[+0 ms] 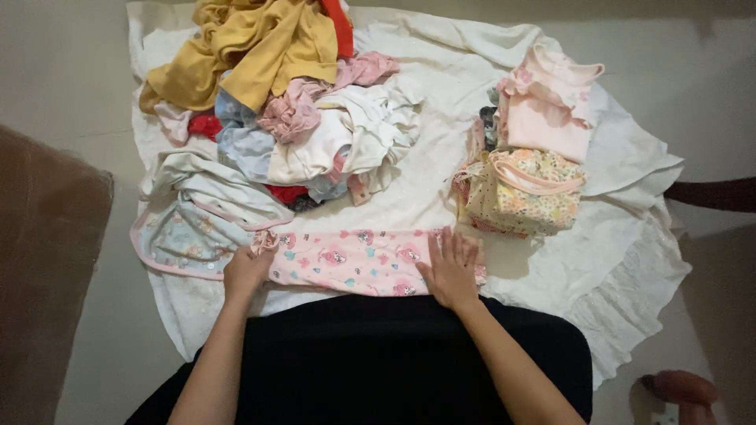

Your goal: Fold various pieces of baby clothing and stack them neatly.

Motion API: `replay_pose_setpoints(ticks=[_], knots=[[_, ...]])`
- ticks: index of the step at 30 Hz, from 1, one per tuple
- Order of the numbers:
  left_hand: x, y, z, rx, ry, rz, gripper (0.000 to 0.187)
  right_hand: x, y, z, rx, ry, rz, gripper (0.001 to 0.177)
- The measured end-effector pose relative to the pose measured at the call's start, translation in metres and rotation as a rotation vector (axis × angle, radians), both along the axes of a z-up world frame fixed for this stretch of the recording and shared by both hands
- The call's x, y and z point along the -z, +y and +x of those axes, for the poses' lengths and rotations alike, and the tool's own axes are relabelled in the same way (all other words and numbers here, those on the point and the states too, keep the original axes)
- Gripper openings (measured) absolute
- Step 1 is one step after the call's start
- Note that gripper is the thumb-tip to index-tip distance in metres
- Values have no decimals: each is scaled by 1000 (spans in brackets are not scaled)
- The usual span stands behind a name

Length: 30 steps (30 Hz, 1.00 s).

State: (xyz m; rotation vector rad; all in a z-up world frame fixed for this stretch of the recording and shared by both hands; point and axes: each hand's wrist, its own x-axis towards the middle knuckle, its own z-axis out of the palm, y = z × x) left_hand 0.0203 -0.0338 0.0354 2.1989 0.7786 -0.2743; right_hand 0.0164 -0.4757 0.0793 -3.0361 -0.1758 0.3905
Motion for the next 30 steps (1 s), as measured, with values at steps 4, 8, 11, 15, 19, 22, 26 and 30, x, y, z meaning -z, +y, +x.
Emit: replay_pose_setpoints(ticks=[4, 8, 11, 15, 19, 22, 26, 30], knots=[[-33, -26, -4, 51, -138, 30, 65, 3, 8, 9, 24, 97, 29, 81], [-88, -83, -7, 234, -197, 226, 47, 27, 22, 9, 15, 1, 240, 73], [-106, -132, -15, 322, -208, 162, 40, 24, 54, 4, 187, -13, 730, 62], [-79, -179, -23, 420, -365, 95, 48, 16, 90, 6, 765, 506, 1482, 57], [-31, -183, -19, 498, -506, -14, 56, 44, 103, 1, 850, 559, 1480, 53], [9, -160, -10, 415, -264, -383, 29, 42, 116, -12, 504, 188, 1097, 47], [9, -121, -8, 71, -360, -71, 41, -29, 130, -23, -2, -343, 714, 52], [11, -110, -5, 31, -41, -144, 58, -12, 119, -15, -305, -42, 512, 65]])
